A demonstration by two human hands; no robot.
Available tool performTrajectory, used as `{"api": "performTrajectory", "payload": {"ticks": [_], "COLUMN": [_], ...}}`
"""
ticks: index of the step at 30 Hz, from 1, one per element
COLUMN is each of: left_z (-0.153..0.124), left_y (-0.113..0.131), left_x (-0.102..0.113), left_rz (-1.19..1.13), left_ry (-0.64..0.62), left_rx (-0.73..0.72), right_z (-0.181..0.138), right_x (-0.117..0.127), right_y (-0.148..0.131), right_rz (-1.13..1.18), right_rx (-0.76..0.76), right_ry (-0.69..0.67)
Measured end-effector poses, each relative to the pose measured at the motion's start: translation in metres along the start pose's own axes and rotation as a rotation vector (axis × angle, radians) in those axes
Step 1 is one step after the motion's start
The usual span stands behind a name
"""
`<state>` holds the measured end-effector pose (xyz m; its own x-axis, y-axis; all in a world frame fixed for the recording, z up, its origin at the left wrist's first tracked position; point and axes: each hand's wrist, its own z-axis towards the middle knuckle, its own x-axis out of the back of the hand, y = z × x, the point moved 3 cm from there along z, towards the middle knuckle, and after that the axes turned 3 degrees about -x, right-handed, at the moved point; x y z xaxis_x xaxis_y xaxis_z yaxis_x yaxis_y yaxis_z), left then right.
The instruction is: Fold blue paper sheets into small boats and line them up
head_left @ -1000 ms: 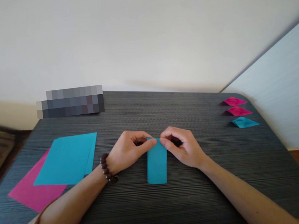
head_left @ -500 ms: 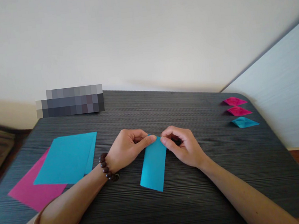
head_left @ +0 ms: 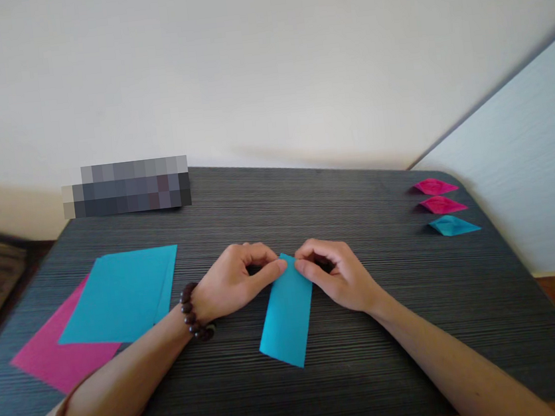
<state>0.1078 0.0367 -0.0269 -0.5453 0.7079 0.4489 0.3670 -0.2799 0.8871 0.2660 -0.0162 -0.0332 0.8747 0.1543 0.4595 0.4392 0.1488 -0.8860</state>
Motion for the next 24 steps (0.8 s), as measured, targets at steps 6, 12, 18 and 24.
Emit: {"api": "performTrajectory", "payload": {"ticks": [6,12,18,24], "left_z": [-0.0003,-0.0018,-0.0011,0.0], "left_y": [-0.0006,0.0024,0.0043,0.0051], "left_x": [0.0013,-0.0043,-0.0045,-0.0023], "left_rz": [0.058,0.181,0.215,0.194], "left_ry": [0.033,-0.064,-0.082,-0.065], "left_rx": [-0.054,-0.2,-0.219,-0.225], "right_z": [-0.0005,0.0004,0.0003,-0.0008], "right_x": [-0.0001,-0.0003,-0.0023,-0.003], "right_y": [-0.0008,-0.0022,-0.0021,-0.0034], "right_rz": [-0.003,-0.119,-0.098,-0.068], "right_rx": [-0.024,0.034,0.065,0.039], "right_ry": [-0.017,-0.093,-0.102,-0.065]}}
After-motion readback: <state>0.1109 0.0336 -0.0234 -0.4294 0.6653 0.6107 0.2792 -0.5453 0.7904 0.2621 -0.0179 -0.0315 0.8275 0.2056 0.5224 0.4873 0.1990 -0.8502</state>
